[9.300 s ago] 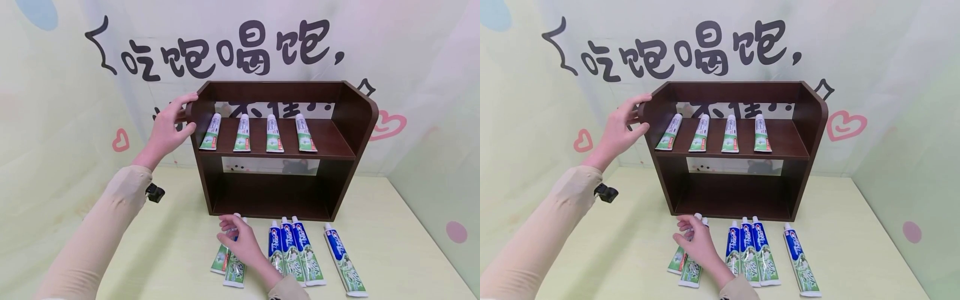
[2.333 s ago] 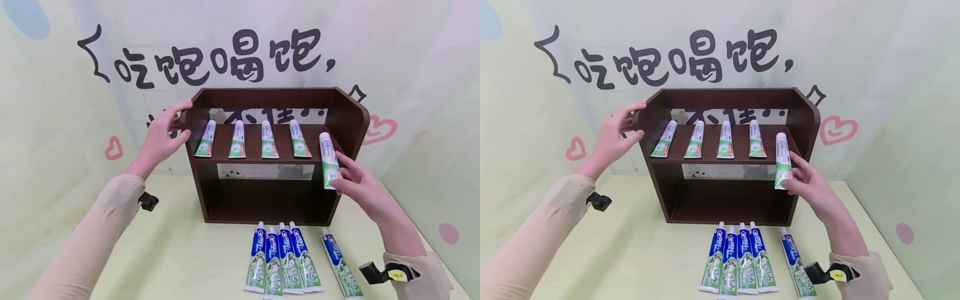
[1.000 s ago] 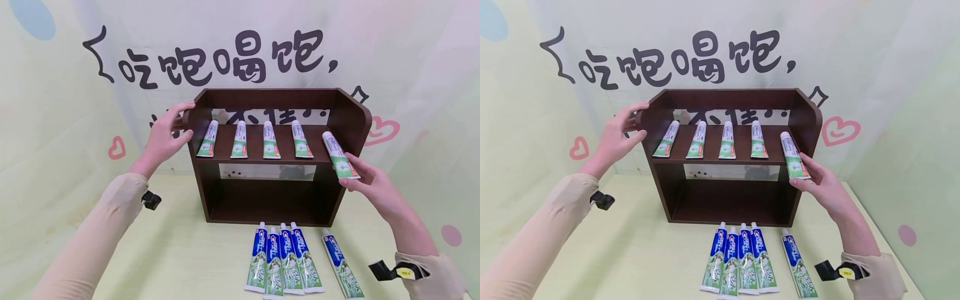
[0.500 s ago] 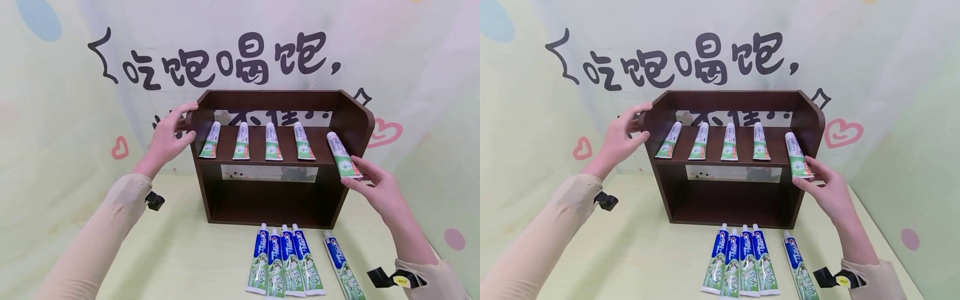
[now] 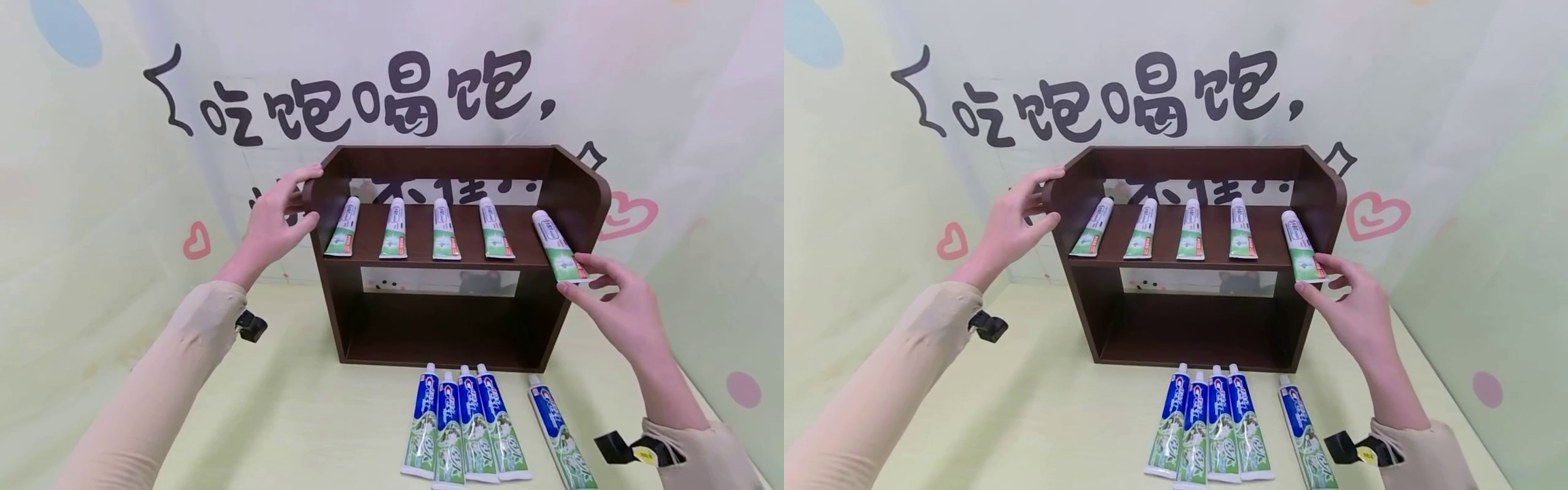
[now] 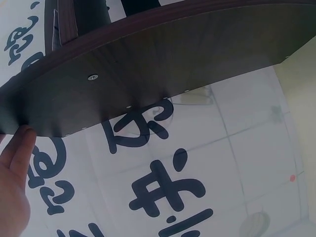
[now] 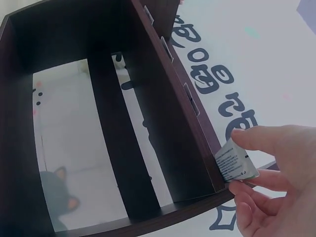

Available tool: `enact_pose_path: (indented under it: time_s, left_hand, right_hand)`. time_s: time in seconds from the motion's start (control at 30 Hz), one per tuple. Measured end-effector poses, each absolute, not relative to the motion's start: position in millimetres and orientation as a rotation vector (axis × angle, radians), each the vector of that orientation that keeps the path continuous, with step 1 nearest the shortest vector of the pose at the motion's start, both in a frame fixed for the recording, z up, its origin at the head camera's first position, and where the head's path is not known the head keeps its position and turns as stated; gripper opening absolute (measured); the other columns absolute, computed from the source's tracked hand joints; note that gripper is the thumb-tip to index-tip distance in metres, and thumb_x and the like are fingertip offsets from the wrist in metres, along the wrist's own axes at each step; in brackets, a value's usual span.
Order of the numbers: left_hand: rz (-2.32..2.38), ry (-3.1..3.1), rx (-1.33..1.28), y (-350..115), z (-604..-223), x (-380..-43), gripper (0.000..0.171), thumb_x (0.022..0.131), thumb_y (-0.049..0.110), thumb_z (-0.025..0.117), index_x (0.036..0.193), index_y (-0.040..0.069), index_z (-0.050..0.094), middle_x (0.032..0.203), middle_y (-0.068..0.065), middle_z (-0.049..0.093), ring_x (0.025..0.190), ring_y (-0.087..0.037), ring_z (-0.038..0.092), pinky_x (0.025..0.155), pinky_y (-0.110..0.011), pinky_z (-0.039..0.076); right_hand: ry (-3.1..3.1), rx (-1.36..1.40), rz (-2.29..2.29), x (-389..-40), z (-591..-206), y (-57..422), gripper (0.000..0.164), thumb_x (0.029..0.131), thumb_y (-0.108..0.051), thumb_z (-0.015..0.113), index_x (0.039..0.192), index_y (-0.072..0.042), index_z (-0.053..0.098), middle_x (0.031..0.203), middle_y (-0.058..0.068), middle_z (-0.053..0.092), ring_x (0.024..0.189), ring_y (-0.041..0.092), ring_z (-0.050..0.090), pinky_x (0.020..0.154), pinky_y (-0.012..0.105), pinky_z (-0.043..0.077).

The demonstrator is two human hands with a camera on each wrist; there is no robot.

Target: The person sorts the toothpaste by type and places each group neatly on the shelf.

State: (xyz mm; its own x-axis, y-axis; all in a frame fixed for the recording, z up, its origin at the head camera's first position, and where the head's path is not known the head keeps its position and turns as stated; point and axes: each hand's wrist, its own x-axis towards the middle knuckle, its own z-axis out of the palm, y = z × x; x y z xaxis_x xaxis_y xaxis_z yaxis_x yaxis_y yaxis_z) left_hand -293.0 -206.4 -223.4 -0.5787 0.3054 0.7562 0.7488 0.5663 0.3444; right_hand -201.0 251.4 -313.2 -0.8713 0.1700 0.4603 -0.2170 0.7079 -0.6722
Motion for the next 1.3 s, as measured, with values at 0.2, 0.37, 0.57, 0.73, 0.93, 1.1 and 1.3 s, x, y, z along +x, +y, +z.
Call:
enact_pose_path:
  time_s: [0.2, 0.37, 0.57, 0.73, 0.93, 1.1, 1.3]
  left_hand:
    - [-0.901, -2.155, -0.843, -206, -224, -293, 0.054, 0.084, -0.008, 0.062, 0.137, 0.000, 0.053, 0.147, -0.016, 0.052, 0.115, -0.035, 0.066, 0.089, -0.001, 0.044]
    - [-0.906, -2.152, -0.837, -207, -225, -293, 0.053, 0.085, -0.008, 0.061, 0.137, 0.000, 0.053, 0.147, -0.016, 0.052, 0.115, -0.035, 0.067, 0.089, -0.002, 0.045]
    - [-0.909, -2.150, -0.829, -206, -224, -293, 0.053, 0.085, -0.007, 0.061, 0.137, 0.000, 0.053, 0.147, -0.015, 0.052, 0.114, -0.033, 0.067, 0.089, -0.003, 0.045]
    - [-0.902, -2.146, -0.831, -206, -224, -294, 0.054, 0.084, -0.008, 0.062, 0.137, 0.000, 0.053, 0.147, -0.016, 0.052, 0.115, -0.033, 0.067, 0.089, -0.002, 0.045]
    - [-0.909, -2.142, -0.837, -207, -224, -293, 0.054, 0.084, -0.009, 0.062, 0.137, -0.001, 0.053, 0.147, -0.017, 0.052, 0.115, -0.034, 0.066, 0.090, -0.002, 0.045]
    - [-0.906, -2.150, -0.827, -207, -224, -293, 0.055, 0.084, -0.009, 0.062, 0.137, 0.000, 0.053, 0.147, -0.016, 0.052, 0.114, -0.032, 0.066, 0.090, -0.004, 0.046]
    - [-0.894, -2.161, -0.819, -207, -223, -292, 0.054, 0.085, -0.007, 0.061, 0.137, 0.001, 0.053, 0.147, -0.015, 0.052, 0.112, -0.030, 0.067, 0.095, -0.032, 0.057]
  right_hand:
    - [-2.427, 0.008, 0.968, -202, -311, 247, 0.058, 0.089, -0.039, 0.070, 0.138, -0.011, 0.056, 0.129, 0.020, 0.057, 0.102, 0.025, 0.049, 0.061, 0.007, 0.040]
    - [-2.406, 0.013, 0.932, -206, -310, 244, 0.056, 0.089, -0.038, 0.071, 0.135, -0.009, 0.059, 0.128, 0.022, 0.056, 0.105, 0.033, 0.050, 0.060, 0.007, 0.038]
    - [-2.382, 0.019, 0.875, -209, -309, 242, 0.050, 0.089, -0.034, 0.071, 0.131, -0.009, 0.062, 0.123, 0.024, 0.053, 0.104, 0.036, 0.049, 0.064, 0.020, 0.041]
    - [-2.364, 0.013, 0.840, -211, -309, 238, 0.046, 0.088, -0.030, 0.071, 0.128, -0.008, 0.065, 0.119, 0.025, 0.052, 0.104, 0.038, 0.046, 0.068, 0.037, 0.039]
    - [-2.348, -0.001, 0.829, -215, -308, 236, 0.044, 0.088, -0.027, 0.071, 0.126, -0.006, 0.066, 0.112, 0.024, 0.051, 0.105, 0.036, 0.043, 0.072, 0.039, 0.037]
    - [-2.334, -0.024, 0.845, -220, -310, 232, 0.045, 0.088, -0.027, 0.071, 0.126, -0.005, 0.066, 0.111, 0.024, 0.052, 0.106, 0.038, 0.040, 0.069, 0.039, 0.034]
    - [-2.306, -0.095, 0.851, -223, -310, 224, 0.045, 0.088, -0.026, 0.070, 0.128, -0.005, 0.066, 0.115, 0.026, 0.051, 0.113, 0.039, 0.038, 0.071, 0.039, 0.036]
